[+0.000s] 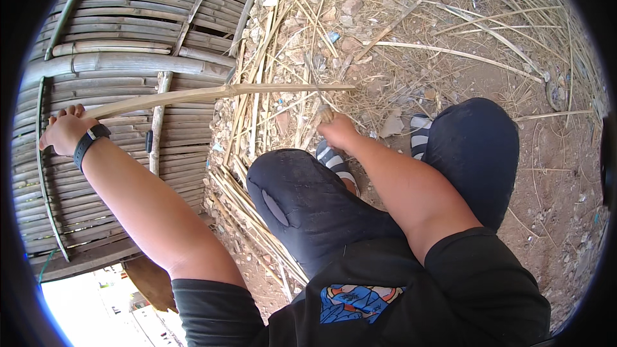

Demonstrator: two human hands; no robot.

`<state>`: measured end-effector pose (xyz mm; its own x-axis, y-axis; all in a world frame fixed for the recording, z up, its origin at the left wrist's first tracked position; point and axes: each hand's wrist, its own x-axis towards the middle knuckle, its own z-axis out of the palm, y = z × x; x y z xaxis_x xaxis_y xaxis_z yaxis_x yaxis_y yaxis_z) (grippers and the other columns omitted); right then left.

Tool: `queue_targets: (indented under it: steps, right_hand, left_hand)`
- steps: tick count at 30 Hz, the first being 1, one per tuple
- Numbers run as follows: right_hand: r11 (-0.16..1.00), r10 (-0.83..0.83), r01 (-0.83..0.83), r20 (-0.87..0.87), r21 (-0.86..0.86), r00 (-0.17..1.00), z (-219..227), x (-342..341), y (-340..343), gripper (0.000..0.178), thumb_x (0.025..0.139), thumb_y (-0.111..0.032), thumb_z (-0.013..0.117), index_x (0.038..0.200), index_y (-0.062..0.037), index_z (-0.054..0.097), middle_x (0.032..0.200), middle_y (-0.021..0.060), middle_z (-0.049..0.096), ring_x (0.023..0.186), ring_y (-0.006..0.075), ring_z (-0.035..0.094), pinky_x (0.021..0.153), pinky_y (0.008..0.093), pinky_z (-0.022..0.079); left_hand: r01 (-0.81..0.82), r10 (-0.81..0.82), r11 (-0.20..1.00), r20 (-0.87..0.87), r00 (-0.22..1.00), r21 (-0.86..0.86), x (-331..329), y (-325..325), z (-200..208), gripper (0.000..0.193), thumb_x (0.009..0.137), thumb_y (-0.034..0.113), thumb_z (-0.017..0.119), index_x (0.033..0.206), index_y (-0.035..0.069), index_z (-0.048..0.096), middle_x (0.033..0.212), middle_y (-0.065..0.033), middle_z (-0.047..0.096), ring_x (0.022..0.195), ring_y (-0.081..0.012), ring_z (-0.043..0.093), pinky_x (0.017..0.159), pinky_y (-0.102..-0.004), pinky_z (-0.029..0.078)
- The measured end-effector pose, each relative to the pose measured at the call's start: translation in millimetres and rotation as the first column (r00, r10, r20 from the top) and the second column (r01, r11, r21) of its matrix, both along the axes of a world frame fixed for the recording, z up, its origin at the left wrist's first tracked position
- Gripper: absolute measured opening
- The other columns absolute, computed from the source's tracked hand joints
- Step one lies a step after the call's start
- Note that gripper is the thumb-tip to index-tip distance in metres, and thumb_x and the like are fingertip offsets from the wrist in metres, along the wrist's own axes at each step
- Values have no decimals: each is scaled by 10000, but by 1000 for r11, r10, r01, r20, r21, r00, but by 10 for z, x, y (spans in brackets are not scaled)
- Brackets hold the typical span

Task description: The person splits a long bamboo stick into thin strips using a machete. They hold the bamboo with one hand and repeatedly strike it with the machete to separate the strips.

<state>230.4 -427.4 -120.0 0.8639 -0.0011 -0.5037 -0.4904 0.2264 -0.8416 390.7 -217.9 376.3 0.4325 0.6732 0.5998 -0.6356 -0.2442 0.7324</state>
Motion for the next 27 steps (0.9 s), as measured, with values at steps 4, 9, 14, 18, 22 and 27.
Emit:
queue_targets:
  steps: [4,9,14,18,22,27]
  right_hand:
    - [977,147,-182,258,116,955,774,89,182,265,813,-128,674,1026,-4,576,782,81,603,630,199,598,581,384,508]
    - [995,60,-26,379,-93,923,510,24,253,362,791,-140,671,1100,39,610,872,182,672,718,281,664,678,405,527]
    - [998,-63,65,-140,12,988,-77,-96,-18,315,798,-133,675,1065,23,615,804,158,670,730,254,680,669,404,546]
    - [992,-8,18,-85,121,996,227,-16,-16,267,800,-138,680,1013,9,613,799,159,665,725,245,674,664,417,541]
    - [985,168,-139,399,-99,901,769,102,211,325,803,-158,684,1056,28,600,834,169,667,714,263,661,679,422,549]
    - [941,34,50,240,-336,970,-228,-224,227,361,807,-184,693,1086,31,618,873,196,683,795,324,679,759,446,544]
  left_hand:
    - [44,-44,999,-32,998,-6,146,1,95,777,1053,621,175,1109,-27,599,1019,-180,639,718,-308,590,580,-410,535]
    - [-63,76,986,-84,994,153,338,-72,48,441,1101,233,246,1451,-23,326,1176,-189,619,784,-332,670,673,-426,622]
    - [-58,80,981,-114,990,186,522,297,104,470,1105,224,239,1508,-17,233,1206,-237,620,841,-331,706,752,-399,637]
    - [-6,22,993,-131,991,121,590,295,12,500,1101,221,235,1561,50,138,1143,-273,647,901,-366,712,796,-453,620]
    - [-75,100,963,-84,991,258,787,672,171,702,1039,3,336,1599,158,-58,1154,-264,654,864,-337,728,720,-389,639]
    - [-18,21,1000,-90,996,23,691,569,65,529,1075,366,248,1483,33,290,1173,-227,671,906,-379,687,780,-456,601]
